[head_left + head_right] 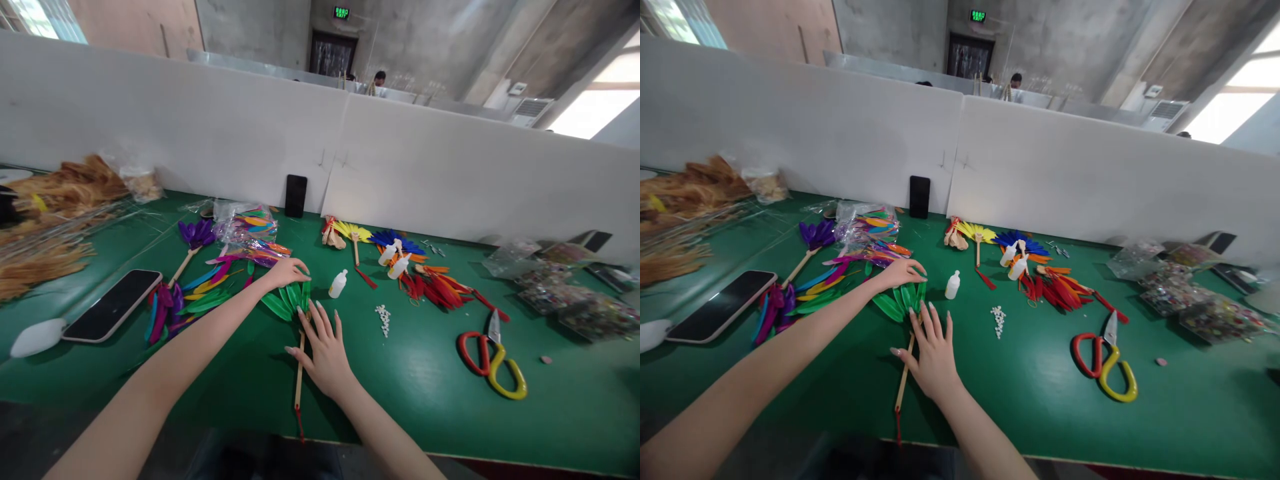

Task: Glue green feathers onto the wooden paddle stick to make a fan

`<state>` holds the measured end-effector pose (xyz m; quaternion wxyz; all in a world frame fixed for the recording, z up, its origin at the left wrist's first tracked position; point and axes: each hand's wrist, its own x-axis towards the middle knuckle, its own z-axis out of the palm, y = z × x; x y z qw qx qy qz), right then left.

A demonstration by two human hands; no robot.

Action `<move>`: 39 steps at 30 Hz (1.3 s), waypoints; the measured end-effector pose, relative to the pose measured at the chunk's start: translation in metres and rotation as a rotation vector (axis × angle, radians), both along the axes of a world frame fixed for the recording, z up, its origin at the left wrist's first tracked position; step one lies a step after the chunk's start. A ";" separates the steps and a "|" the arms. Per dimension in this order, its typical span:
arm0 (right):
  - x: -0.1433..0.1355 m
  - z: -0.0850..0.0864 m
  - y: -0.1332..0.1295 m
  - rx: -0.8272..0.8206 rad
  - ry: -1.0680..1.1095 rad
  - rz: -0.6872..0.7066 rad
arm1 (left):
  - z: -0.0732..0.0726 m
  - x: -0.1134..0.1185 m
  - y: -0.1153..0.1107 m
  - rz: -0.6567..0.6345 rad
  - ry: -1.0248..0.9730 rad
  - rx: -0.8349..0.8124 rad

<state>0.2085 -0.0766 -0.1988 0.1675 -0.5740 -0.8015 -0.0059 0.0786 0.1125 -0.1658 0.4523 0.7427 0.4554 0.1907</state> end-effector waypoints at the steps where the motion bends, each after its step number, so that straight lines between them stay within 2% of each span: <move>1: 0.000 0.000 0.000 -0.005 0.001 -0.001 | 0.000 0.001 0.000 -0.003 0.001 -0.001; 9: 0.000 -0.001 0.000 0.004 0.001 0.004 | 0.011 0.004 -0.005 -0.024 -0.011 0.057; 16: 0.000 -0.001 0.000 0.012 0.008 0.005 | 0.012 0.000 -0.007 -0.013 -0.006 0.085; 23: 0.000 -0.001 -0.001 -0.016 0.017 0.003 | 0.020 0.000 -0.010 0.010 0.010 0.120; 32: 0.000 -0.001 0.000 -0.024 0.013 0.009 | 0.010 0.000 -0.007 0.024 0.073 0.149; 39: 0.000 -0.003 0.000 0.000 0.029 0.012 | 0.008 0.003 -0.008 0.014 0.074 0.146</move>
